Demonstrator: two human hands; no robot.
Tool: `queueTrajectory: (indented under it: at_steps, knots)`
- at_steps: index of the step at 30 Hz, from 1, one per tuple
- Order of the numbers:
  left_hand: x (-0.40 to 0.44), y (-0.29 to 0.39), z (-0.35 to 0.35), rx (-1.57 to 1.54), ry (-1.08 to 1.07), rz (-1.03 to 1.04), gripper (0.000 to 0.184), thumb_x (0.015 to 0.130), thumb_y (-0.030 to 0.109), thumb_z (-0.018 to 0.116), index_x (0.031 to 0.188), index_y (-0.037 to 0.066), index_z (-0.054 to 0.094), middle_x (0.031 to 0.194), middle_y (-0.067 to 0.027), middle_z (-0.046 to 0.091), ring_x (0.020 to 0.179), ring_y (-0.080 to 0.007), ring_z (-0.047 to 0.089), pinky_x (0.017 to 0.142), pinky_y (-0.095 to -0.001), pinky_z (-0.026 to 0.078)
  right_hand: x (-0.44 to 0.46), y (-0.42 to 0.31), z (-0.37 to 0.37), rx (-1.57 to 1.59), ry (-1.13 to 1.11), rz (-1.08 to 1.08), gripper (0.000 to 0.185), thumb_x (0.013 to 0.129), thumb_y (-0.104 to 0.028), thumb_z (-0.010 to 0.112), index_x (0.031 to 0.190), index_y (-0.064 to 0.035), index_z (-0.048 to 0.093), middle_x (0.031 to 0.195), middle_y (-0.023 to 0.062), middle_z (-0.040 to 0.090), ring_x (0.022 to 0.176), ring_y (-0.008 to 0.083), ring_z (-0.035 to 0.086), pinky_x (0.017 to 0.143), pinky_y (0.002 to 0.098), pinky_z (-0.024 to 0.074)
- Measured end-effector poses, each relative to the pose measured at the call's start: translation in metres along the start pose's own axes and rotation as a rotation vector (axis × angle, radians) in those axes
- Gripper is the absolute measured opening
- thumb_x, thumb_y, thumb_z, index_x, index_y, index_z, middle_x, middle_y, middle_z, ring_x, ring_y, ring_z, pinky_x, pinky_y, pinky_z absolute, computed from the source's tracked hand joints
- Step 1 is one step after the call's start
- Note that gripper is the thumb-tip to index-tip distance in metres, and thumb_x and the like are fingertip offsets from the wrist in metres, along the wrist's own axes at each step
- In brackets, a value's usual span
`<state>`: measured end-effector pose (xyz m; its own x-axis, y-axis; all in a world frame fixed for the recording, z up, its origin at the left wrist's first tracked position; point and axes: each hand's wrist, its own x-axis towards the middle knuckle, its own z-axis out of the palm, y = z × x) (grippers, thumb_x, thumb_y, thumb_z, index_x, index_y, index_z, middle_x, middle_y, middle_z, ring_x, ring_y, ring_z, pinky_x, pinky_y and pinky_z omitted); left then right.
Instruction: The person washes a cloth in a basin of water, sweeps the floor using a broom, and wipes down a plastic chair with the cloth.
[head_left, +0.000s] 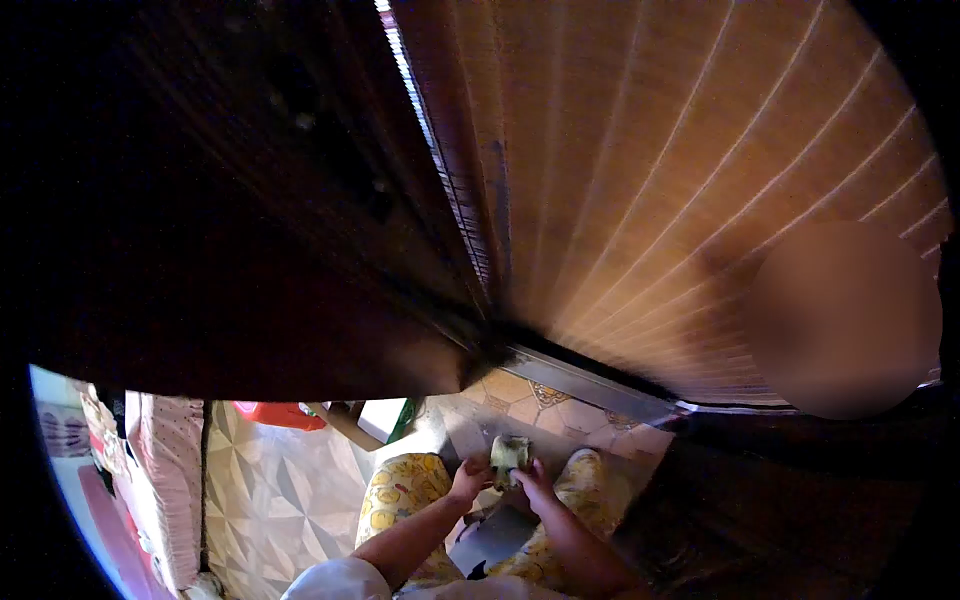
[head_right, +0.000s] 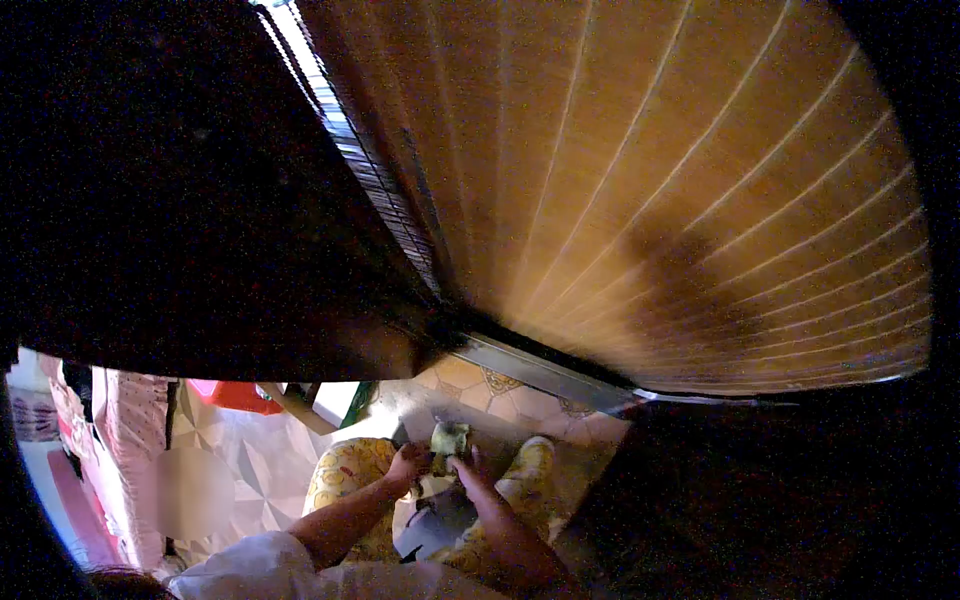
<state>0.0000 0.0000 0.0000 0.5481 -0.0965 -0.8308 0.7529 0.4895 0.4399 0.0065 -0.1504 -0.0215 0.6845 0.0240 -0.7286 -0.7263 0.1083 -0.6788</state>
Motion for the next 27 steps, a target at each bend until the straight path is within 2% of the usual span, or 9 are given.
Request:
queueTrajectory:
  at_steps: [2,3,5,6,7,11,12,17,27]
  knots:
    - [-0.008,0.037,0.015,0.24,0.072,0.105,0.026,0.073,0.011,0.046,0.097,0.002,0.041,0.087,-0.0062,0.049,0.078,-0.0167,0.048,0.068,-0.0285,0.039,0.019,-0.024,0.017,0.08,-0.047,0.055,0.035,0.061,-0.011,0.056,0.094,-0.0037,0.045,0.087,0.0052,0.05,0.076,0.0148,0.047,0.068,0.0266,0.0368]
    - [-0.075,0.032,0.064,0.179,-0.007,0.085,0.026,0.073,0.011,0.046,0.097,0.002,0.041,0.087,-0.0062,0.049,0.078,-0.0167,0.048,0.068,-0.0285,0.039,-0.047,-0.048,-0.02,0.01,0.024,0.039,0.035,0.061,-0.011,0.056,0.094,-0.0037,0.045,0.087,0.0052,0.05,0.076,0.0148,0.047,0.068,0.0266,0.0368]
    - [-0.094,0.047,0.069,0.248,0.044,0.269,0.018,0.073,0.008,0.049,0.088,0.003,0.041,0.076,-0.0057,0.05,0.068,-0.0143,0.05,0.057,-0.0273,0.042,-0.038,-0.047,-0.022,-0.067,0.081,-0.13,0.032,0.062,-0.011,0.056,0.092,-0.0035,0.046,0.082,0.0045,0.051,0.074,0.0138,0.047,0.066,0.0262,0.0371]
    - [-0.134,0.052,0.087,0.109,0.057,0.209,0.021,0.072,0.012,0.051,0.087,0.002,0.04,0.073,-0.0056,0.05,0.064,-0.0132,0.049,0.055,-0.0258,0.041,-0.062,-0.054,-0.02,-0.113,0.098,-0.139,0.031,0.062,-0.01,0.056,0.091,-0.0035,0.047,0.081,0.0043,0.052,0.074,0.0134,0.048,0.065,0.0261,0.0372]
    - [-0.17,0.041,0.093,0.038,0.09,0.159,0.021,0.072,0.012,0.051,0.087,0.002,0.04,0.073,-0.0056,0.05,0.064,-0.0132,0.049,0.055,-0.0258,0.041,-0.131,-0.102,-0.022,-0.073,0.031,0.017,0.029,0.063,-0.01,0.055,0.09,-0.0032,0.048,0.079,0.0041,0.053,0.072,0.0137,0.049,0.064,0.0262,0.0381]
    - [-0.168,0.054,0.068,0.077,0.09,0.397,0.025,0.071,0.016,0.054,0.087,0.002,0.04,0.071,-0.0054,0.05,0.063,-0.0117,0.048,0.055,-0.024,0.039,-0.123,-0.161,0.016,0.068,-0.321,0.22,0.021,0.064,-0.008,0.054,0.083,-0.003,0.051,0.074,0.0048,0.054,0.067,0.0155,0.053,0.061,0.0275,0.0419]
    - [-0.177,0.061,0.065,0.077,0.118,0.41,0.027,0.07,0.017,0.054,0.087,0.002,0.04,0.071,-0.0059,0.05,0.063,-0.0115,0.048,0.055,-0.0234,0.038,-0.11,-0.158,0.024,-0.043,-0.277,0.207,0.017,0.064,-0.008,0.054,0.08,-0.0033,0.052,0.073,0.0055,0.055,0.065,0.0171,0.054,0.058,0.0293,0.0441]
    - [-0.208,0.048,0.025,-0.017,0.396,0.571,0.036,0.067,0.023,0.059,0.09,0.001,0.042,0.074,-0.009,0.055,0.066,-0.0123,0.05,0.058,-0.0237,0.039,-0.13,-0.175,0.094,-0.229,-0.572,0.302,0.017,0.066,-0.01,0.053,0.082,-0.0055,0.05,0.073,0.0043,0.054,0.064,0.0153,0.053,0.054,0.0275,0.0436]
    - [-0.296,0.055,-0.11,-0.526,0.621,0.79,0.031,0.066,0.012,0.059,0.089,0.0,0.042,0.077,-0.0096,0.054,0.071,-0.0127,0.052,0.061,-0.0241,0.043,-0.201,-0.135,0.281,-0.787,-0.644,0.323,0.015,0.069,-0.01,0.049,0.084,-0.0089,0.048,0.077,0.0045,0.054,0.065,0.0161,0.053,0.057,0.0282,0.041]
